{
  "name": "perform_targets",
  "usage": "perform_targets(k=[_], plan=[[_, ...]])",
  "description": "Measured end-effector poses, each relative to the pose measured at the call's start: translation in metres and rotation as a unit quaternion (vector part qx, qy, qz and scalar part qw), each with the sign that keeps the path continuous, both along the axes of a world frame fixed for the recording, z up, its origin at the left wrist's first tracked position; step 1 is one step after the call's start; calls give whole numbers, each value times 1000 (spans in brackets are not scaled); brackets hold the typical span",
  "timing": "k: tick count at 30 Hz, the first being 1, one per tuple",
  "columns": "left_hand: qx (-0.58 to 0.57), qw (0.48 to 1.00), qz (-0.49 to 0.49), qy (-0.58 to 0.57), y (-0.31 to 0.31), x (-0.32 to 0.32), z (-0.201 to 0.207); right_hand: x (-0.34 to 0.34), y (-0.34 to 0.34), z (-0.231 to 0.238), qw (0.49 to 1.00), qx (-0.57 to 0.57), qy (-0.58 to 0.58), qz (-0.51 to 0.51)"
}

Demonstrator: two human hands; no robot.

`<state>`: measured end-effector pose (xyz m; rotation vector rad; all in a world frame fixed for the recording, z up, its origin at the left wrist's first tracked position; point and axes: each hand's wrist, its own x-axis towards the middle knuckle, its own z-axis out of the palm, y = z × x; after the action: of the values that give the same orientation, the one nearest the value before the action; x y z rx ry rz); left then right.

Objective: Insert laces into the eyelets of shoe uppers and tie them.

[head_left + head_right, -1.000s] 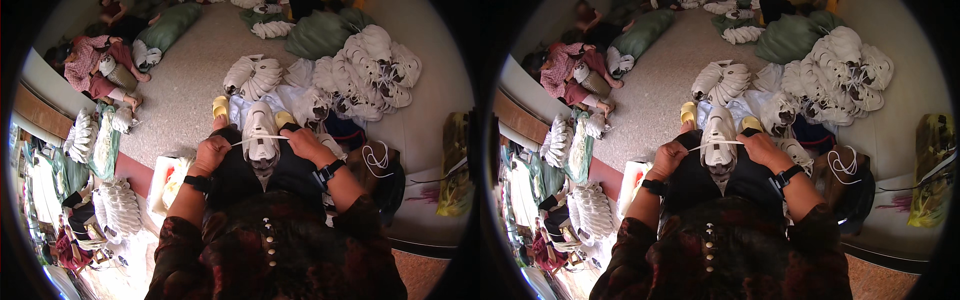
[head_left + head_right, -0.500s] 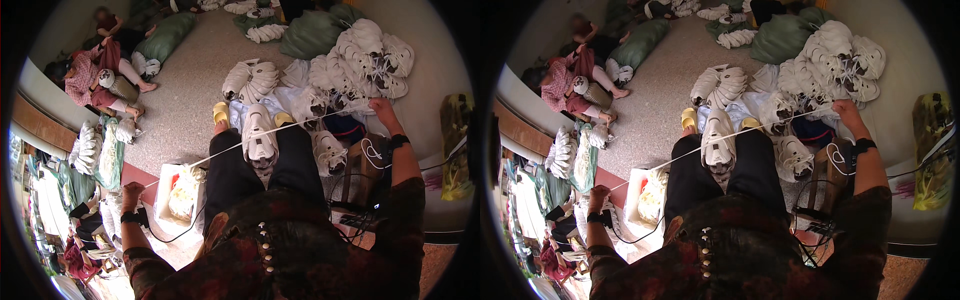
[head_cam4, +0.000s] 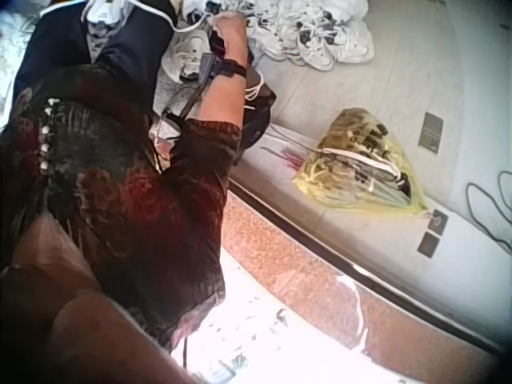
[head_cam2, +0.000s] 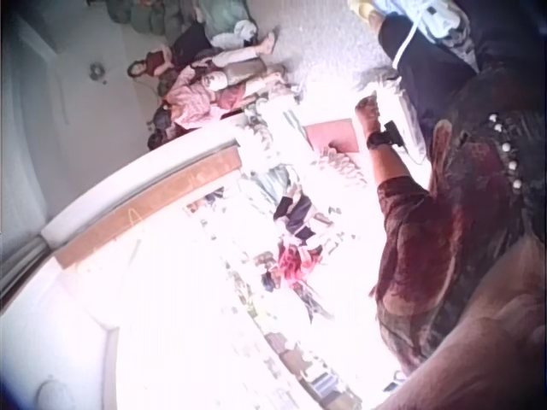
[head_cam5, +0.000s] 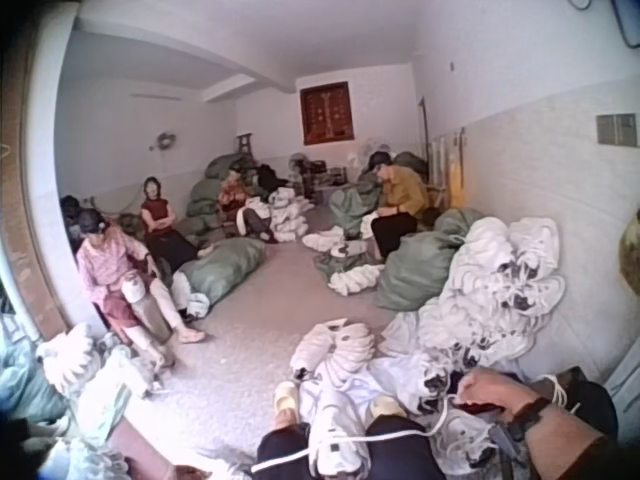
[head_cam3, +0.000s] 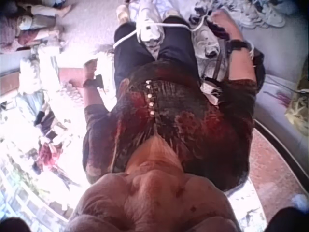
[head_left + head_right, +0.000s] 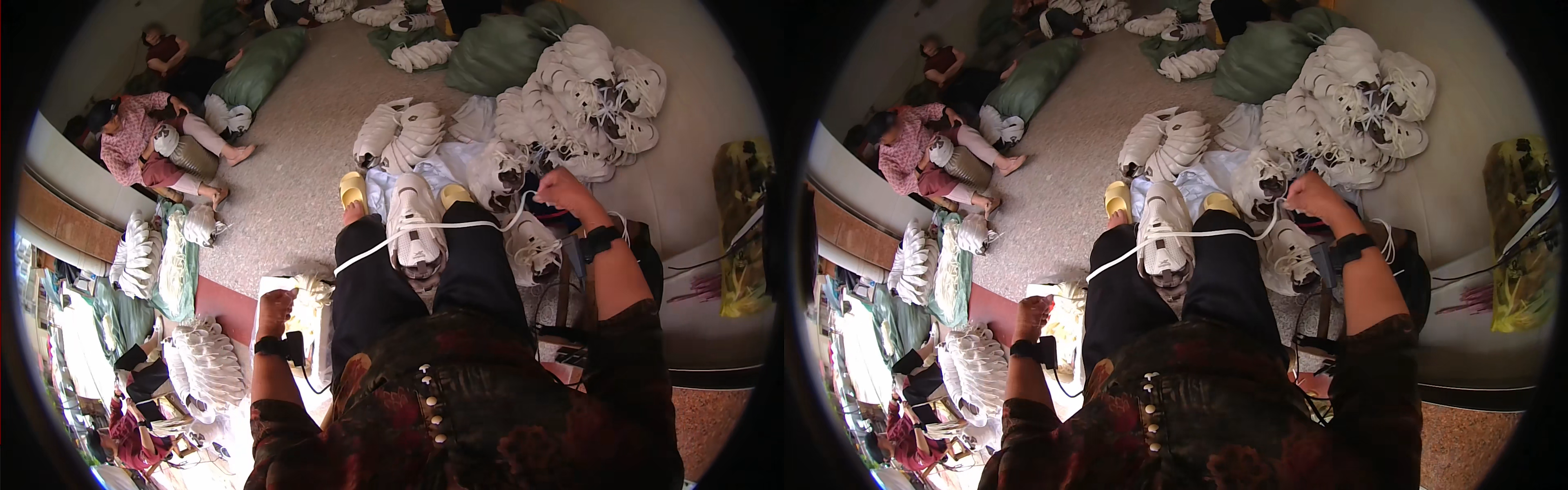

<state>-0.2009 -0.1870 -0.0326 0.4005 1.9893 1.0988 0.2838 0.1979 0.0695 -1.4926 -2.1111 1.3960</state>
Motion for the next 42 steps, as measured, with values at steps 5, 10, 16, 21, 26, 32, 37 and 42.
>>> perform_targets(k=[5,10,16,21,26,32,37,42], plan=[[109,947,-253,-165,124,102,52,-120,-69,-72,970,-38,174,166],[147,949,-277,-13,170,123,24,-164,-87,-94,945,144,287,59],[171,957,-232,-21,175,135,26,-164,-84,-100,969,183,158,41],[183,957,-225,11,172,135,19,-179,-104,-102,936,349,48,-3],[206,954,-211,59,170,144,19,-175,-114,-93,948,314,57,-24],[239,948,-210,6,175,177,44,-165,-134,-69,915,395,8,82],[229,890,-275,283,195,198,41,-166,-131,-86,935,352,21,40],[193,832,-300,424,210,201,23,-168,-130,-95,931,358,67,2]])
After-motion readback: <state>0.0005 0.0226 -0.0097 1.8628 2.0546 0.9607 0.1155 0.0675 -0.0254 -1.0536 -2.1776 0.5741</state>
